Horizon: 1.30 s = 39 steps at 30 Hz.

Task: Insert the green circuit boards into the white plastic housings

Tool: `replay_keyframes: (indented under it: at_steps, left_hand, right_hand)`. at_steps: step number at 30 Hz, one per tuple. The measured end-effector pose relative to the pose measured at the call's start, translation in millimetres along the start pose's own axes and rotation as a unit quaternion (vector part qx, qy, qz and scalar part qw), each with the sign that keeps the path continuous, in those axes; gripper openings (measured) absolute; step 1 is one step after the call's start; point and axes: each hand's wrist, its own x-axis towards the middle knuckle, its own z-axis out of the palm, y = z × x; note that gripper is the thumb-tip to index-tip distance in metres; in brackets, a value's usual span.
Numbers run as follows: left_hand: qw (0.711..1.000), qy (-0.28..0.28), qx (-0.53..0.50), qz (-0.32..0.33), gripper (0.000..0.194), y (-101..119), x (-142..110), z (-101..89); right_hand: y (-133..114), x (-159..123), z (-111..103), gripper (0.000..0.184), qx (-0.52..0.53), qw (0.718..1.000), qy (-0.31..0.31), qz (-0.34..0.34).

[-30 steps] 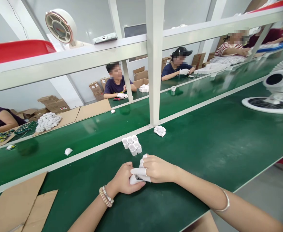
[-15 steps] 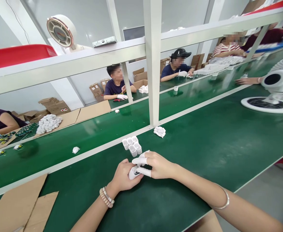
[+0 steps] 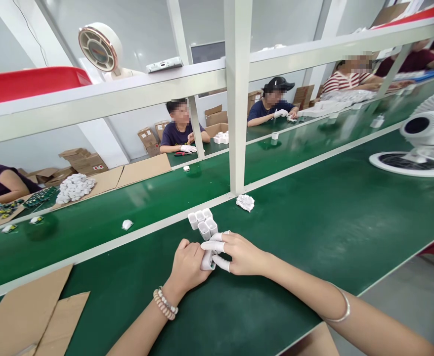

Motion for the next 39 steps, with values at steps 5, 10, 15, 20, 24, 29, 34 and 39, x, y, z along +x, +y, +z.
replay_keyframes:
  at_steps: [5, 10, 15, 20, 24, 29, 34, 39]
  left_hand:
    - [0.999, 0.017, 0.029, -0.003, 0.008, 0.1, -0.9, 0.8]
    - [0.999, 0.024, 0.034, -0.029, 0.006, -0.5, 0.7, 0.2]
    - [0.998, 0.022, 0.028, -0.052, 0.004, -0.9, 1.2, 0.8]
    - [0.997, 0.015, 0.009, -0.074, 0.014, -1.9, 0.3, 3.7]
    - [0.993, 0.002, -0.007, -0.116, 0.03, -8.8, -0.3, 4.2]
    - [0.976, -0.023, -0.029, -0.213, 0.039, -22.6, 1.5, 8.1]
    - [0.951, -0.033, -0.129, -0.278, 0.039, -34.9, 2.7, 16.6]
    - [0.94, -0.017, -0.166, -0.298, 0.022, -41.5, 0.8, 21.1]
  right_hand:
    - [-2.8, -1.2, 4.0, 0.047, 0.025, 0.999, 0.016, 0.022]
    - [-4.2, -0.9, 1.0, 0.051, 0.125, 0.99, 0.01, 0.064]
    - [-5.2, -1.2, 7.7, 0.064, 0.171, 0.981, 0.014, 0.09]
    - [-7.5, -1.3, 20.8, 0.065, 0.175, 0.973, 0.046, 0.145]
    - [-6.1, 0.2, 13.8, 0.06, 0.151, 0.974, 0.108, 0.131]
    - [12.9, 15.5, -13.0, 0.055, 0.054, 0.982, 0.153, 0.1]
    - [54.4, 77.1, -28.6, 0.057, -0.059, 0.986, 0.041, 0.148]
    - [95.2, 148.8, -6.7, 0.03, -0.118, 0.969, -0.045, 0.214]
